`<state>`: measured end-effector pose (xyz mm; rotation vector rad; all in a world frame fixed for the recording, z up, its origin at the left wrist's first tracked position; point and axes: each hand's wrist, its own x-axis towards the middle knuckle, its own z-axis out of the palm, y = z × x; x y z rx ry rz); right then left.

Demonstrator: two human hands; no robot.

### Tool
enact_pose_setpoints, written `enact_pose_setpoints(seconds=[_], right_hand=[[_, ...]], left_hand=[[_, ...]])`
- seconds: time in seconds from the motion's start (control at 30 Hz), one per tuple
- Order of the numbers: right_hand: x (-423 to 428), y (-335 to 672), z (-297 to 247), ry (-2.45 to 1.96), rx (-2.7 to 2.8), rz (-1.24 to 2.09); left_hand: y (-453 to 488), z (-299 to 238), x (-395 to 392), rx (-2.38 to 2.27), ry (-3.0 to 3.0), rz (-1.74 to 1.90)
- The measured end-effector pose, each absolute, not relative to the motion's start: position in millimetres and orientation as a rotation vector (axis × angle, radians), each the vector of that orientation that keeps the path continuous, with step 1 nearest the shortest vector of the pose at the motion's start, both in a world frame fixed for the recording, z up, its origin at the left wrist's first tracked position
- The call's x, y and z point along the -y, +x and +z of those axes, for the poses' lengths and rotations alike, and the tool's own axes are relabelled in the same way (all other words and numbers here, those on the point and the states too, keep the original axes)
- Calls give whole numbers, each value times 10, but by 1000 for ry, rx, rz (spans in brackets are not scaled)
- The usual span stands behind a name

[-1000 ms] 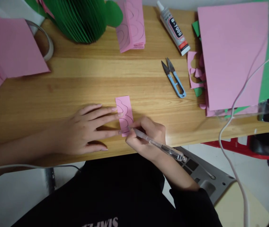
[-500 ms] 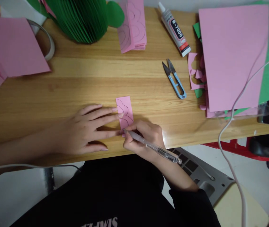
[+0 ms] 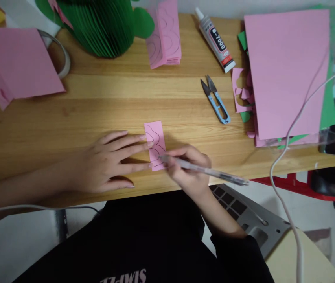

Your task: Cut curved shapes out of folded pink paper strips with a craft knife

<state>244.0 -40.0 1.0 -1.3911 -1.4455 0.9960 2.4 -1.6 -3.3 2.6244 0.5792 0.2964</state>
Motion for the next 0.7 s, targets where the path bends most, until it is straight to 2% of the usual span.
enact_pose_setpoints(seconds=[0.17, 0.33, 0.47, 0.57, 0.7], right_hand=[[367, 2444, -31, -1344, 1151, 970], [395, 2500, -78, -1443, 1456, 917], [382, 2493, -89, -1376, 1869, 661], [368, 2467, -97, -1326, 1984, 532], [357, 2483, -107, -1345, 1901, 643]], left_hand=[[9, -63, 11, -545, 2681, 302], [11, -47, 35, -536, 2783, 289], [8, -45, 62, -508, 2869, 308], [-44, -20, 105, -527, 2915, 289], [-200, 91, 237, -588, 3010, 248]])
